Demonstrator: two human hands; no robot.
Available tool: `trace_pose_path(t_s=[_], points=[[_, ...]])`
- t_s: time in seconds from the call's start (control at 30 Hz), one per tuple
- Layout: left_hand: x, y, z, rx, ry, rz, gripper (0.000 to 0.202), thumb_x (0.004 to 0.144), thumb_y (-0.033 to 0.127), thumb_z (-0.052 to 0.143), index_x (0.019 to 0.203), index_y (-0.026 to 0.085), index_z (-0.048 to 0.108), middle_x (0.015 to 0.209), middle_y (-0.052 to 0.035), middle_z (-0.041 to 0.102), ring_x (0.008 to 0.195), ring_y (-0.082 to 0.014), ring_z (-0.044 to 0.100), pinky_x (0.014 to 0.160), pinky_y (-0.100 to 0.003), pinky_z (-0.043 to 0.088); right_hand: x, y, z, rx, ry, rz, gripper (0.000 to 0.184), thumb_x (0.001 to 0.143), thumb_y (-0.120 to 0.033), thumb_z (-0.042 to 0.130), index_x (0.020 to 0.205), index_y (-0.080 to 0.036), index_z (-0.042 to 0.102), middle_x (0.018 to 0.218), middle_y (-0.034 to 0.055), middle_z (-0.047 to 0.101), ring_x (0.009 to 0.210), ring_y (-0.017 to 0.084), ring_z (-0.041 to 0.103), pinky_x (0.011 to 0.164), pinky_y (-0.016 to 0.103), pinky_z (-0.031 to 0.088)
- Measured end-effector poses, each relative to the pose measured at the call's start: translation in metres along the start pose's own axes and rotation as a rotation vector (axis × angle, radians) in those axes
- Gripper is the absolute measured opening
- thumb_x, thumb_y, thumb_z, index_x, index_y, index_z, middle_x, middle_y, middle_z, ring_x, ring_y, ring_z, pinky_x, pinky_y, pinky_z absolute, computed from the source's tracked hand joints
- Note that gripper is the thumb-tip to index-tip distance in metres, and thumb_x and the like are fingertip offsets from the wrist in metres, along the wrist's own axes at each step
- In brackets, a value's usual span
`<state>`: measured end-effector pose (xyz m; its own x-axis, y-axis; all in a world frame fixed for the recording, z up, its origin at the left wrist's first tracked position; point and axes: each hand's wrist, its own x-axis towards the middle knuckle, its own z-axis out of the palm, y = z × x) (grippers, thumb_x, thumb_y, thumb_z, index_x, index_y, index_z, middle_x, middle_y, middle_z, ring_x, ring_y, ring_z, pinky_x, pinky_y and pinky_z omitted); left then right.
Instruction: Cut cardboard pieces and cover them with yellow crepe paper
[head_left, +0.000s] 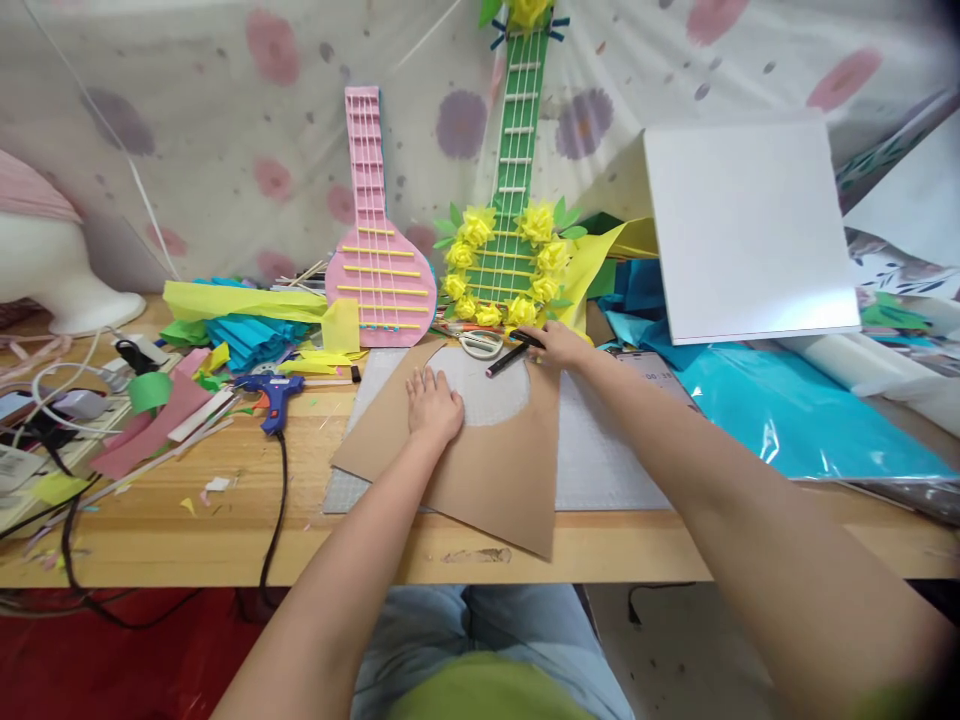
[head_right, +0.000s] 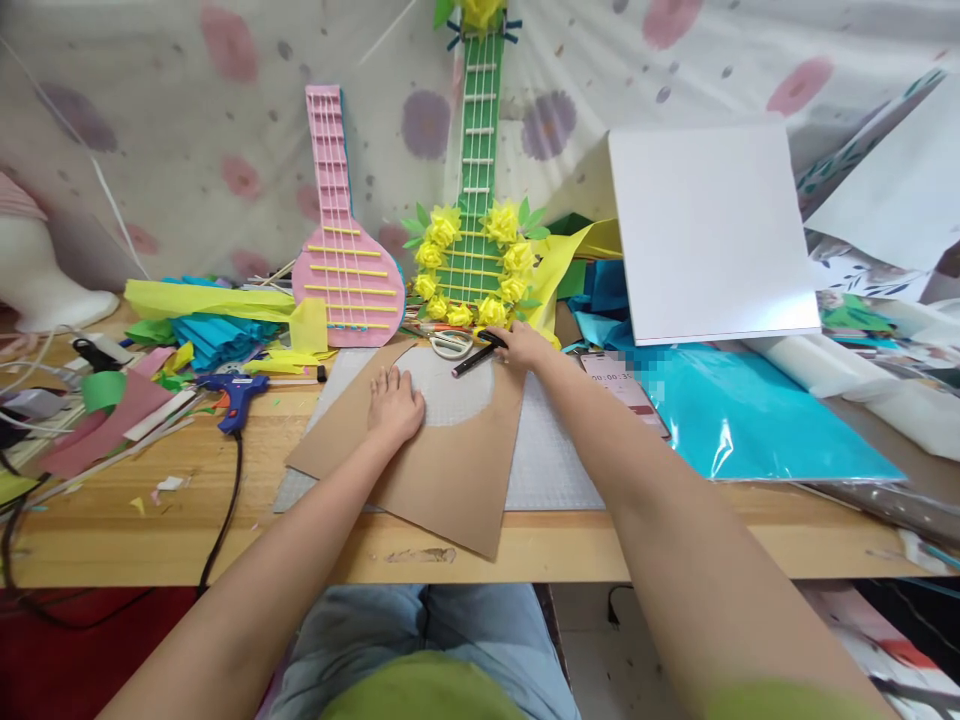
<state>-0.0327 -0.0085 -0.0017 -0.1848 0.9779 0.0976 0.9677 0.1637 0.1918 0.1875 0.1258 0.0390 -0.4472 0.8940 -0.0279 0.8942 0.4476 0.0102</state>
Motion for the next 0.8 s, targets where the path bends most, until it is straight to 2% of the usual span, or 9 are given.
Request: trace_pose_path(t_s=[0.23, 0.47, 0.57, 0.67, 0.73, 0.8], points=[[-0.001, -0.004, -0.001, 0.005, -0.016, 0.075, 0.056, 0.083, 0.027, 0.029, 0.134, 0.006, 0.039, 0.145, -0.0138, 0.030, 0.136, -0.0317, 0.017, 0.111, -0.044, 0.013, -0.001, 0.015, -0.001, 0.024, 0.055, -0.019, 0.052, 0.086, -0.039, 0.041, 0.136, -0.026, 0.037, 0.101, 0.0123, 0.050, 0.099, 0.026, 0.049, 0.085, 0.033, 0.038], [0.000, -0.007, -0.003, 0.000, -0.015, 0.090, 0.055, 0.083, 0.024, 0.030, 0.133, 0.006, 0.039, 0.145, -0.0153, 0.030, 0.135, -0.0314, 0.018, 0.110, -0.043, 0.014, -0.008, 0.013, 0.014, -0.013, 0.070, 0.082, 0.056, 0.087, -0.040, 0.040, 0.138, -0.019, 0.030, 0.109, 0.0167, 0.053, 0.104, 0.028, 0.049, 0.088, 0.037, 0.036], [0.000, -0.010, -0.002, -0.009, 0.009, 0.097, 0.054, 0.082, 0.023, 0.032, 0.132, 0.005, 0.040, 0.144, -0.0176, 0.030, 0.134, -0.0305, 0.022, 0.110, -0.043, 0.017, -0.013, 0.004, 0.014, -0.024, 0.163, 0.108, 0.052, 0.086, -0.040, 0.043, 0.132, -0.015, 0.040, 0.112, 0.0176, 0.053, 0.107, 0.028, 0.047, 0.090, 0.036, 0.035], [-0.001, -0.011, -0.003, -0.024, 0.059, 0.128, 0.052, 0.082, 0.022, 0.034, 0.131, 0.005, 0.041, 0.143, -0.0190, 0.031, 0.134, -0.0295, 0.025, 0.109, -0.044, 0.020, -0.025, -0.012, 0.010, 0.017, 0.230, 0.106, 0.038, 0.088, -0.036, 0.038, 0.117, -0.015, 0.051, 0.107, 0.0140, 0.059, 0.102, 0.025, 0.052, 0.084, 0.032, 0.038], [-0.005, -0.007, -0.005, -0.040, 0.093, 0.189, 0.050, 0.082, 0.021, 0.034, 0.129, 0.005, 0.043, 0.143, -0.0186, 0.031, 0.133, -0.0285, 0.026, 0.109, -0.044, 0.020, -0.034, -0.022, 0.009, 0.041, 0.152, 0.107, 0.031, 0.089, -0.032, 0.036, 0.108, -0.017, 0.056, 0.099, 0.0109, 0.064, 0.092, 0.022, 0.057, 0.077, 0.029, 0.040], [-0.013, 0.004, -0.006, -0.068, 0.097, 0.277, 0.048, 0.083, 0.022, 0.034, 0.127, 0.006, 0.045, 0.143, -0.0169, 0.033, 0.133, -0.0272, 0.027, 0.110, -0.042, 0.018, -0.041, -0.029, 0.011, 0.031, 0.102, 0.103, 0.030, 0.088, -0.029, 0.036, 0.103, -0.017, 0.059, 0.101, 0.0114, 0.064, 0.093, 0.022, 0.058, 0.076, 0.029, 0.040]])
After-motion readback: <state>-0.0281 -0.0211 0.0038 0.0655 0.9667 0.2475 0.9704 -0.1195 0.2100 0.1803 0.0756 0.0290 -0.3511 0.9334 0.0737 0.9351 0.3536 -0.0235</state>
